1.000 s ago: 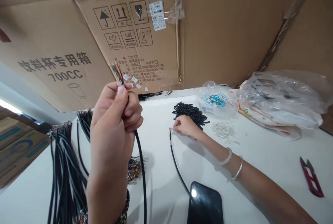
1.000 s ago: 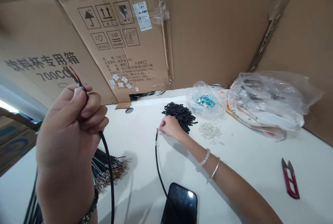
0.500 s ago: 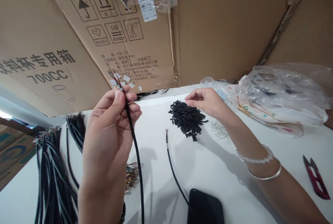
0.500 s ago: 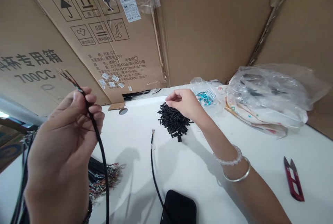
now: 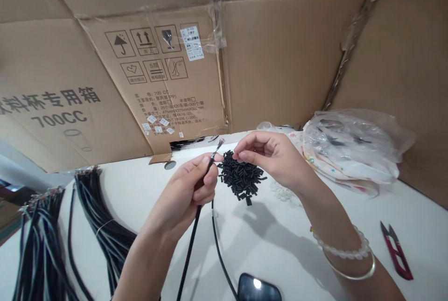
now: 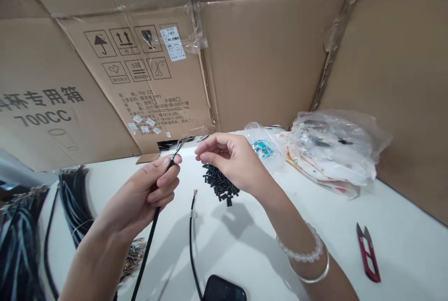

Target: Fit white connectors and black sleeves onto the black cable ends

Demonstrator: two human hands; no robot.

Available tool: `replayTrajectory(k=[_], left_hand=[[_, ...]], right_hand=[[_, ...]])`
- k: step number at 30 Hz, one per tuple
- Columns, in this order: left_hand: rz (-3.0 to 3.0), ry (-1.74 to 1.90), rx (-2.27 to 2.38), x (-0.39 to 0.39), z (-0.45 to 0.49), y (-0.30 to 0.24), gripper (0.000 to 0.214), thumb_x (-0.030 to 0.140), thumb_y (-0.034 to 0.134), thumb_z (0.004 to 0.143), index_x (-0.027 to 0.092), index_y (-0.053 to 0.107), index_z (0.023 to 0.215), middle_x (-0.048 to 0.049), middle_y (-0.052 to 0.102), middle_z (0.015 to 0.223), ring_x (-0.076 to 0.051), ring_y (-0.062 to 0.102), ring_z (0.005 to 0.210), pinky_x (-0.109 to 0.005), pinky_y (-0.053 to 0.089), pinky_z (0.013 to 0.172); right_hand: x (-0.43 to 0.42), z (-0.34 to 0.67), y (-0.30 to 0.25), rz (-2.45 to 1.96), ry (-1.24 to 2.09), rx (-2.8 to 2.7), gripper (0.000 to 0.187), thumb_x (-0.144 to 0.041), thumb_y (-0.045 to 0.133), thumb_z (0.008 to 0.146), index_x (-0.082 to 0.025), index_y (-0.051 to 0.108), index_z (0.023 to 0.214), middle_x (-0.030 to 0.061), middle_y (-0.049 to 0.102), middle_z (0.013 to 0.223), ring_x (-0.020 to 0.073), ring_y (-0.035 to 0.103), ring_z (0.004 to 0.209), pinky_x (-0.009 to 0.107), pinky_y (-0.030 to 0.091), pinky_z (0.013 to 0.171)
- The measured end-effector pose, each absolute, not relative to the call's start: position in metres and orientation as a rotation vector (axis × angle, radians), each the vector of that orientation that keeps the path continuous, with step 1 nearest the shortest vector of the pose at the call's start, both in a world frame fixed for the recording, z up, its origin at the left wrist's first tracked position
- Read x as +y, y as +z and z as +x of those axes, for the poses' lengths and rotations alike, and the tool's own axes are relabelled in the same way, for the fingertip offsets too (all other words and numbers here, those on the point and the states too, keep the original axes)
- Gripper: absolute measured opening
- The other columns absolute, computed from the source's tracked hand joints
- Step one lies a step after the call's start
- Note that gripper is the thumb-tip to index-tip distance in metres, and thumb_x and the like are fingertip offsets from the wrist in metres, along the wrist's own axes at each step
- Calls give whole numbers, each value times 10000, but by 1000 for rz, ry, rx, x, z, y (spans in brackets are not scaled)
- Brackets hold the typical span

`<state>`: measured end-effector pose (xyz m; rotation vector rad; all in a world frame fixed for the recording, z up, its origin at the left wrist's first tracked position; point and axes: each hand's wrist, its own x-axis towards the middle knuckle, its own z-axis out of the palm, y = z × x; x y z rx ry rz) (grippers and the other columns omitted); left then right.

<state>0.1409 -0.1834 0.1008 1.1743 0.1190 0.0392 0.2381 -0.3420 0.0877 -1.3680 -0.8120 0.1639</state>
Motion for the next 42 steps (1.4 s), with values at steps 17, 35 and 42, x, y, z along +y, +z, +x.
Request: replayTrajectory(k=[17, 35, 42], left_hand=[[1544, 245, 0, -203, 117, 101, 334, 489, 539, 919, 198, 435, 789, 70, 235, 595, -73, 128, 509, -144, 162, 422], [1240, -151, -74, -210, 112, 93, 287, 364, 479, 959, 169, 445, 751, 57, 318, 589, -39, 137, 469, -129, 155, 413], [1085, -257, -117, -208, 108, 100, 294, 373, 569, 921, 176, 448, 738, 76, 224, 561, -42, 106, 459, -131, 141, 400]], right_hand=[[-348, 192, 93, -1260, -5, -827, 169, -119, 401, 920, -184, 517, 815, -31, 414, 679, 76, 394, 603, 208, 355, 557], [-341, 186, 95, -1196, 248, -805, 215, -380, 728, 797, -178, 655, 799, -45, 475, 543, 103, 524, 552, 246, 398, 546], [-341, 192, 94, -944, 592, -769, 407, -475, 786, 739, -163, 534, 674, -19, 625, 635, 74, 531, 593, 206, 369, 566]])
